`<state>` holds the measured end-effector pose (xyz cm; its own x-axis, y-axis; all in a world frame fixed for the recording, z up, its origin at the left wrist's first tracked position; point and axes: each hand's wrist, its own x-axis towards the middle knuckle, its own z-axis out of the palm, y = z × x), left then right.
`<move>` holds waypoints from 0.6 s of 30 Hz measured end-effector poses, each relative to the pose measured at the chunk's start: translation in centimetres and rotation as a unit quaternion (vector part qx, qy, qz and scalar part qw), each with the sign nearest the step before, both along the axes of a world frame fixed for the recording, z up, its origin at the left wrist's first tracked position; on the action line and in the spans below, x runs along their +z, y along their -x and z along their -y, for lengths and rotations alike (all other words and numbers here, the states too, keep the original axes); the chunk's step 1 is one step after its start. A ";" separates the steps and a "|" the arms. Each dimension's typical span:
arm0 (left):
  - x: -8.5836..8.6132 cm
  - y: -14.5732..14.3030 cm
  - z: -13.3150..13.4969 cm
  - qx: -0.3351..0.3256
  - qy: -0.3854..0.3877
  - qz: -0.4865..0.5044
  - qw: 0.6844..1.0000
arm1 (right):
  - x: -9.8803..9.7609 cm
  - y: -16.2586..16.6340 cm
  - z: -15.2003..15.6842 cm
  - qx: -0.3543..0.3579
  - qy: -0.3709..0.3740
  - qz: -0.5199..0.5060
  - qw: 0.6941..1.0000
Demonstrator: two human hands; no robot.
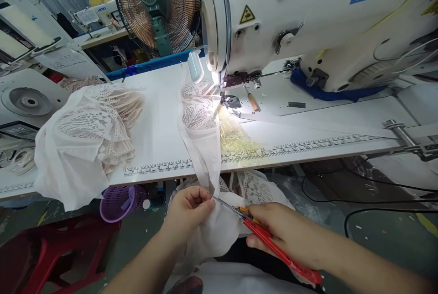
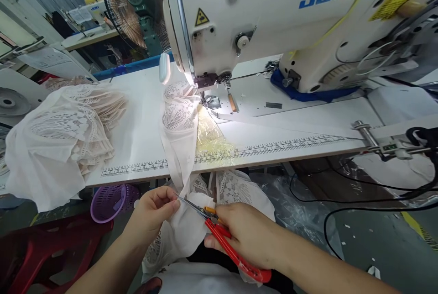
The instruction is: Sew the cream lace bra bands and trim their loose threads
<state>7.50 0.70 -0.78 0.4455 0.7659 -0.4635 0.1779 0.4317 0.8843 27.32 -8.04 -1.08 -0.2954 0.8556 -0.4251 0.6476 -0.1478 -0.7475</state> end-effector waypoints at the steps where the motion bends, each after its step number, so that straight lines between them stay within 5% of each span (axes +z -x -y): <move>1: 0.1 0.0 0.0 -0.003 -0.006 -0.005 1.000 | -0.2 -0.1 0.1 -0.004 -0.004 -0.007 1.000; 5: 0.8 -0.2 0.6 -0.031 -0.049 -0.027 0.998 | -0.3 -0.6 0.0 -0.062 -0.052 -0.004 0.997; 9: 0.9 -0.5 1.7 -0.074 -0.182 -0.038 0.980 | 0.7 0.0 -0.7 -0.166 -0.135 -0.092 0.972; 14: 0.6 -0.9 2.4 -0.124 -0.297 -0.061 0.945 | 1.7 1.7 -1.6 -0.157 -0.148 -0.143 0.966; 18: 0.7 -0.1 1.7 -0.238 -0.361 -0.128 0.893 | 1.4 1.1 -1.2 -0.142 -0.177 -0.105 0.968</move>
<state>7.61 -1.05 -0.04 0.7500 0.6588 -0.0589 0.4250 -0.4116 0.8062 26.22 -6.88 0.36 -0.0740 0.9962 -0.0468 0.4465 -0.0089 -0.8947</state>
